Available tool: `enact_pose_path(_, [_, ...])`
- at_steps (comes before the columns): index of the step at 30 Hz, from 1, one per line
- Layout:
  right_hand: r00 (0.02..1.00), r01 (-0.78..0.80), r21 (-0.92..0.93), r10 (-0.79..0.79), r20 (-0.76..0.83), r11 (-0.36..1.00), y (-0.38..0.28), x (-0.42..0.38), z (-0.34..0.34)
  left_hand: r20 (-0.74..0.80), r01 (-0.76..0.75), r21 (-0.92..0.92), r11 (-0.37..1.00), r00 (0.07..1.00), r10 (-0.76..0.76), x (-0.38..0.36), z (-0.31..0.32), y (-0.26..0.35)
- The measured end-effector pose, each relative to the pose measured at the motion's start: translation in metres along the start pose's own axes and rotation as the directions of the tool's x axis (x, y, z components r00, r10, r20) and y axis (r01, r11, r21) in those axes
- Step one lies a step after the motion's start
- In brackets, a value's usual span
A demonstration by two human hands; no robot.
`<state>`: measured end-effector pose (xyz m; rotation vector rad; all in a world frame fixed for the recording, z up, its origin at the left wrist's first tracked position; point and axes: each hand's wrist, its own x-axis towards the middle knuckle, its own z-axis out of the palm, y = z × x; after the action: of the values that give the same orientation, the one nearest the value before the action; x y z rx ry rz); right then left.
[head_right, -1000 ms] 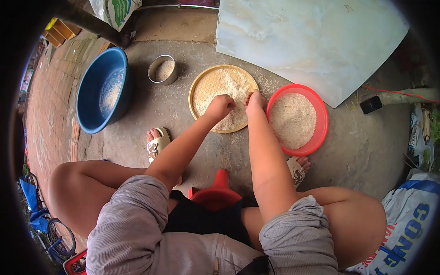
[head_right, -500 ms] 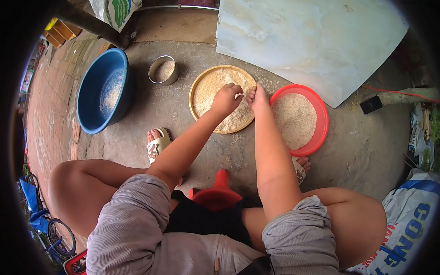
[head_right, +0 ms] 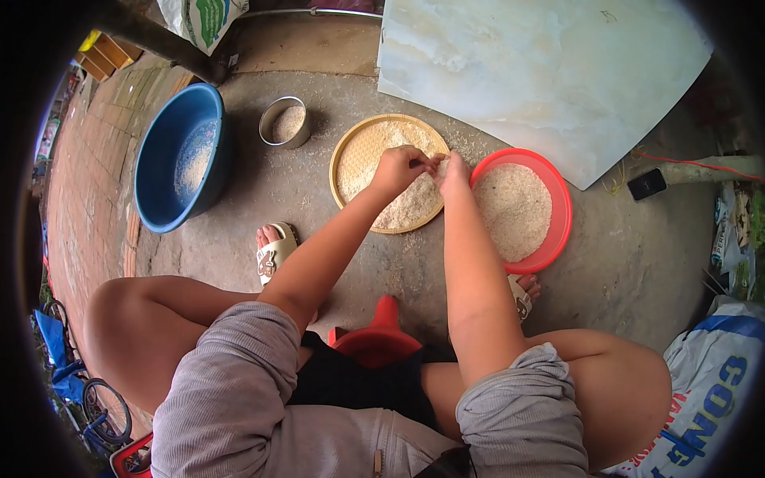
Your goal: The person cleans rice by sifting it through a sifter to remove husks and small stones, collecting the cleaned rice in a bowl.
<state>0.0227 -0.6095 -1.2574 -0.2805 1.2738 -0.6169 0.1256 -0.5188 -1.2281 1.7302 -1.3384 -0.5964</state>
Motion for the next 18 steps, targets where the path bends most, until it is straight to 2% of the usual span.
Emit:
enact_pose_path(2, [0.999, -0.044, 0.036, 0.042, 0.03, 0.998, -0.008, -0.016, 0.007, 0.069, -0.064, -0.09, 0.994, 0.995, 0.07, 0.011, 0.003, 0.01])
enact_pose_path(3, [0.991, -0.07, 0.013, 0.068, 0.118, 0.997, -0.013, -0.02, 0.01, 0.07, -0.064, -0.09, 0.994, 0.995, 0.07, 0.014, 0.002, 0.016])
enact_pose_path(4, [0.975, -0.093, -0.013, 0.094, 0.204, 0.996, -0.016, -0.023, 0.011, -0.025, -0.192, 0.027, 0.981, 0.981, 0.193, 0.017, 0.001, 0.022])
enact_pose_path(5, [0.975, -0.092, -0.014, 0.093, 0.202, 0.996, -0.017, -0.018, 0.013, -0.105, -0.303, 0.154, 0.94, 0.941, 0.32, 0.019, -0.001, 0.028])
enact_pose_path(6, [0.983, -0.096, 0.056, 0.086, 0.165, 0.994, -0.018, -0.007, 0.015, -0.145, -0.239, 0.069, 0.969, 0.958, 0.247, 0.022, 0.0, 0.028])
enact_pose_path(7, [0.989, -0.097, 0.126, 0.081, 0.127, 0.987, -0.021, 0.001, 0.018, -0.147, -0.239, 0.066, 0.969, 0.958, 0.247, 0.025, 0.003, 0.023])
enact_pose_path(9, [0.979, -0.143, 0.159, 0.116, 0.166, 0.977, -0.033, 0.01, 0.015, -0.264, -0.022, 0.028, 0.999, 0.964, 0.029, 0.031, 0.006, 0.013])
enact_pose_path(11, [0.974, -0.05, 0.129, 0.02, 0.225, 0.99, -0.042, 0.013, 0.012, -0.219, 0.01, 0.047, 0.999, 0.976, 0.001, 0.031, 0.011, 0.007])
enact_pose_path(13, [0.974, -0.065, 0.135, 0.033, 0.224, 0.989, -0.045, 0.011, 0.013, 0.088, -0.011, 0.209, 0.978, 0.996, -0.007, 0.028, 0.025, -0.006])
enact_pose_path(15, [0.983, -0.049, 0.15, 0.021, 0.184, 0.987, -0.043, 0.01, 0.009, 0.19, -0.061, 0.299, 0.952, 0.982, 0.003, 0.017, 0.04, -0.012])
enact_pose_path(18, [0.982, -0.063, 0.115, 0.041, 0.182, 0.991, -0.036, 0.008, 0.001, 0.252, -0.114, 0.381, 0.917, 0.968, 0.016, -0.003, 0.051, -0.011])
